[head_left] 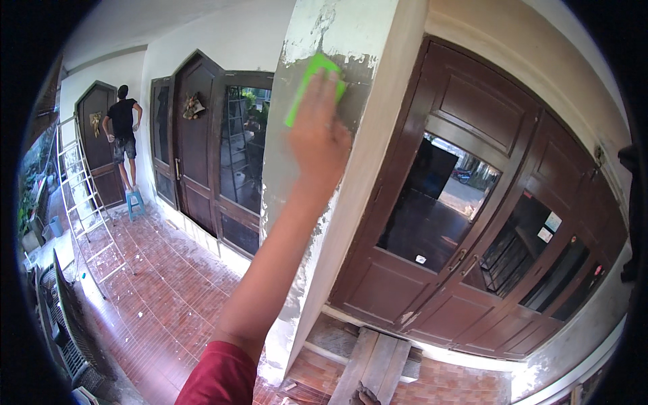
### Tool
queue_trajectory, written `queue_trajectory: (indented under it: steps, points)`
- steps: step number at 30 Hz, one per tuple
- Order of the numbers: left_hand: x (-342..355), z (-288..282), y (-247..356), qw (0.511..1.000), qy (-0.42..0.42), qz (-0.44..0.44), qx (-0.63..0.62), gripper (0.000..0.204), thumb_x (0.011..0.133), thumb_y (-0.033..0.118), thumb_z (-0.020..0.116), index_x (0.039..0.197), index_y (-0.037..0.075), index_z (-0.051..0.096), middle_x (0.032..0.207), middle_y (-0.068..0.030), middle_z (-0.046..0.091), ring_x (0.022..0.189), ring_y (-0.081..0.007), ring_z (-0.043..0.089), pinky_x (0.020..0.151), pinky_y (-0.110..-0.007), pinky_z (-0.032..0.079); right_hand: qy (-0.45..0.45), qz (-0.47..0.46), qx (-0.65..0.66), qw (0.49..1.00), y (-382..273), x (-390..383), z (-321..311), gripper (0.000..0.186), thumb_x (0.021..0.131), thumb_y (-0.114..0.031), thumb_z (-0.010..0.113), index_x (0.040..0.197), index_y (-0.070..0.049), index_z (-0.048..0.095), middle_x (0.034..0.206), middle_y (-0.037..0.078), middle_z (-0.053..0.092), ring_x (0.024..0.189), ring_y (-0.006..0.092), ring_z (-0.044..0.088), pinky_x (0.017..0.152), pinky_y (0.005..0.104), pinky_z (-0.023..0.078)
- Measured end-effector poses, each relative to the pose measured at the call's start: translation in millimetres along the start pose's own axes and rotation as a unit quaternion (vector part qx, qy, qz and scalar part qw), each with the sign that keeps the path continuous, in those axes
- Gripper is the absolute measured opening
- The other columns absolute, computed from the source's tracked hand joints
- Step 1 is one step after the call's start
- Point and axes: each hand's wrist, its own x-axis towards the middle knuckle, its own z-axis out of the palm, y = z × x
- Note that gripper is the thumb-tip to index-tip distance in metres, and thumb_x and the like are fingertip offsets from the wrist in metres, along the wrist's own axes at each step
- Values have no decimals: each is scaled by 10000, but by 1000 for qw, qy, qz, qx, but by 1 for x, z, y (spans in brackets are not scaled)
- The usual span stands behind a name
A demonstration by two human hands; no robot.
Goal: The person applies plaster to a vertical wall column using a green plastic trowel and a metal hawk. They repeatedly scoop plaster from the hawk and smooth it onto the column surface, working from lower to higher sections.
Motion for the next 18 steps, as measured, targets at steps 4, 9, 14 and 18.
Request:
queue_trajectory:
  steps: [4, 9, 14, 18]
  points:
    - [-18, 26, 25, 999, -25, 27, 26, 662, 686, -126, 538, 1320, 65, 555, 1346, -199, 547, 1232, -376, 536, 1013, -435, 450, 17, 11, -3, 1000, -21, -4, 16, 453, 979, -206, 582, 1399, -63, 486, 1177, 37, 622, 1023, 136, 597, 886, 258, 488]
    - [-53, 12, 62, 988, -117, 71, -68, 596, 701, -120, 537, 1272, 45, 583, 1339, -220, 550, 1244, -397, 530, 1043, -499, 415, -27, -1, 26, 999, -22, 6, 21, 477, 975, -216, 592, 1407, -55, 473, 1188, 38, 619, 1034, 133, 598, 892, 258, 486]
    - [-69, -22, 63, 974, -144, 128, -121, 548, 709, -136, 514, 1224, 25, 610, 1290, -238, 586, 1207, -405, 566, 1001, -500, 454, -57, -26, 59, 996, -14, 7, 21, 428, 976, -211, 584, 1365, -51, 507, 1135, 28, 628, 967, 128, 608, 827, 248, 499]
    - [-34, -26, 22, 996, -22, 91, 11, 538, 768, -69, 539, 1297, 29, 569, 1353, -239, 534, 1268, -393, 513, 1060, -501, 392, -65, -49, 57, 995, -14, 6, 25, 399, 978, -215, 575, 1341, -56, 522, 1107, 19, 631, 936, 118, 607, 792, 235, 500]
